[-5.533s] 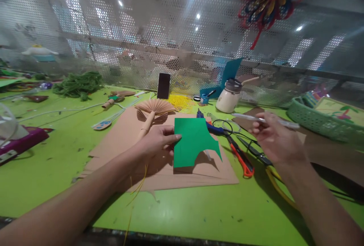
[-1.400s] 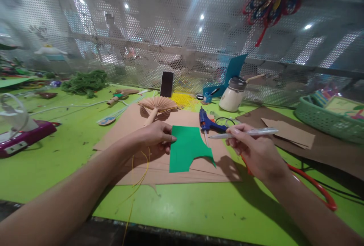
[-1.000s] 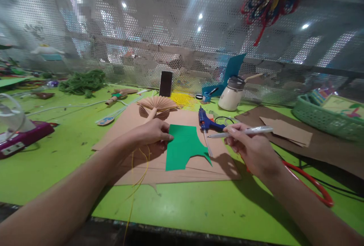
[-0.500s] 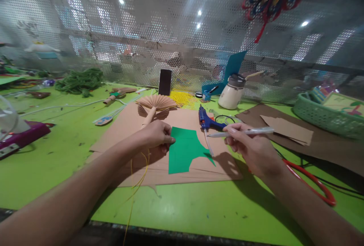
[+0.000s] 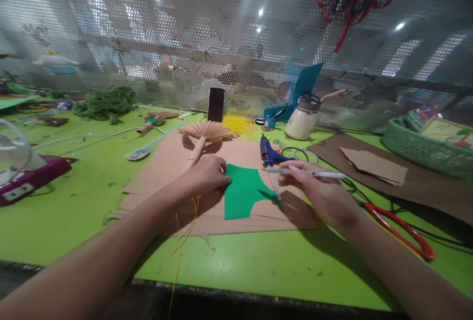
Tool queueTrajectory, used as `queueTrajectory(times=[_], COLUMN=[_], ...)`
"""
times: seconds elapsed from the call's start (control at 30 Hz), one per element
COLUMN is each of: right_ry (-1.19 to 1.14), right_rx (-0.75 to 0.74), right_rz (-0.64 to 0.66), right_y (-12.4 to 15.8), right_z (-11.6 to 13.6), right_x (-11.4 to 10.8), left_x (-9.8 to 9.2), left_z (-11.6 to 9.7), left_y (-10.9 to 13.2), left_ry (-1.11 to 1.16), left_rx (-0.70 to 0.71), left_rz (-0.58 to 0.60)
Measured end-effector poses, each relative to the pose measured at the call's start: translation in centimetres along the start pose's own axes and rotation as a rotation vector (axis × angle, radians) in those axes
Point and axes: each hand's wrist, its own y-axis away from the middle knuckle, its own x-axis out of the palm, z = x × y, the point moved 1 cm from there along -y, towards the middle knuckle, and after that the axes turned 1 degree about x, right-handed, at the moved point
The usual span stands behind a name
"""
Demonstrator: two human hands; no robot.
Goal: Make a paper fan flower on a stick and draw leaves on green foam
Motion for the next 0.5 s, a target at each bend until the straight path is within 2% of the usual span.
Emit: queueTrajectory(times=[0.13, 0.27, 0.37, 0.5], right_ry=[-0.039, 0.014, 0.038, 0.068], right_rx=[0.041, 0.046, 0.055, 0.063], right_rz=[-0.056, -0.071, -0.08, -0.105], right_y=[-0.5, -0.6, -0.4, -0.1], right_z=[0.2, 1.3, 2.1, 2.5], right_x=[-0.1, 0.8, 2.2, 3.9], left_x=[-0.7, -2.1, -3.2, -4.0], left_z=[-0.2, -0.8, -1.6, -2.3], left_y=[0.1, 0.7, 1.4, 2.1], left_ry=[-0.143, -0.261, -0.306, -0.357], left_rx=[0.021, 0.09, 0.173, 0.338], left_rz=[-0.083, -0.17, -0.165, -0.092])
